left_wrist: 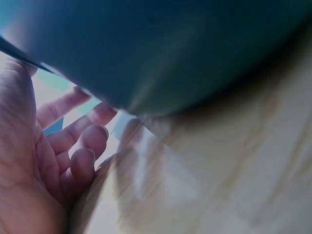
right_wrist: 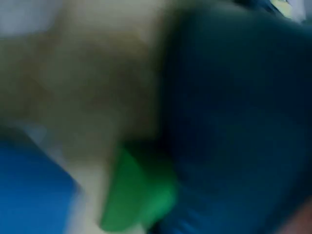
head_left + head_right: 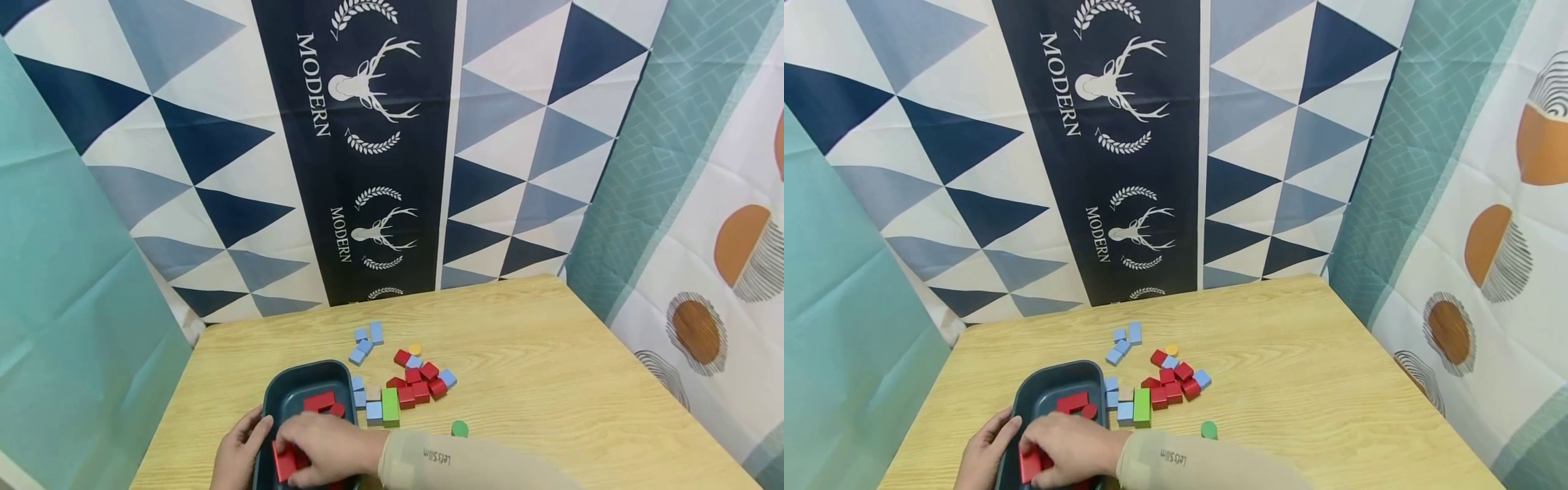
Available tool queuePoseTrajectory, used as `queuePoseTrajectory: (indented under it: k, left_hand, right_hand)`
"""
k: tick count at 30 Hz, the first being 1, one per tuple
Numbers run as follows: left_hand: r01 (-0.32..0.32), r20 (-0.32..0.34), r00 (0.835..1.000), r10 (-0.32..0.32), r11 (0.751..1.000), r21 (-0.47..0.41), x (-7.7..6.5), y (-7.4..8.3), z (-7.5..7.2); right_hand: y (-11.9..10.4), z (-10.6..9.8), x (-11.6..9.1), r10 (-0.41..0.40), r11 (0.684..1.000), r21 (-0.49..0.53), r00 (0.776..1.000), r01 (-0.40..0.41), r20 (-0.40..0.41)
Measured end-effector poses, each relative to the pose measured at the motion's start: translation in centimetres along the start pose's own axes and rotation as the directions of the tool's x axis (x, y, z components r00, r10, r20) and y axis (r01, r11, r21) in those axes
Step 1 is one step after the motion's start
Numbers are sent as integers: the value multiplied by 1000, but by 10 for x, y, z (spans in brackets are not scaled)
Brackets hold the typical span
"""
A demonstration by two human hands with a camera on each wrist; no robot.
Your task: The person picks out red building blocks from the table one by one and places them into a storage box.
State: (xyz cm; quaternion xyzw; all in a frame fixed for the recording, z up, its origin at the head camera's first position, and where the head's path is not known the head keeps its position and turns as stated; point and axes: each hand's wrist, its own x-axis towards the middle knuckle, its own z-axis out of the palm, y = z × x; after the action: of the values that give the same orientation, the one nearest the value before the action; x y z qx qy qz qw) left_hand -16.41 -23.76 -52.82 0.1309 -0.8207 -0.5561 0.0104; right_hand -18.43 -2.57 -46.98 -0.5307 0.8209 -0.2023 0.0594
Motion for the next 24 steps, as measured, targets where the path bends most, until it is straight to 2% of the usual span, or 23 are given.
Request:
queuePoseTrajectory:
  k: [3, 7, 15, 24]
  left_hand:
    - [-8, 0, 1000, 8, 1000, -21, 0, -1, 1]
    - [-4, 12, 1000, 5, 998, -61, 1, -2, 1]
    - [14, 36, 999, -12, 998, -56, 1, -1, -1]
    - [16, 36, 999, -14, 999, -43, 0, 0, -1]
  right_hand:
    - [-1, 13, -1, -15, 1000, 7, 998, 15, 60]
    - [-1, 18, 0, -33, 999, -35, 995, 36, 93]
    - [-2, 23, 0, -42, 965, -253, 990, 76, 138]
    - [-1, 28, 1, -18, 968, -244, 989, 53, 143]
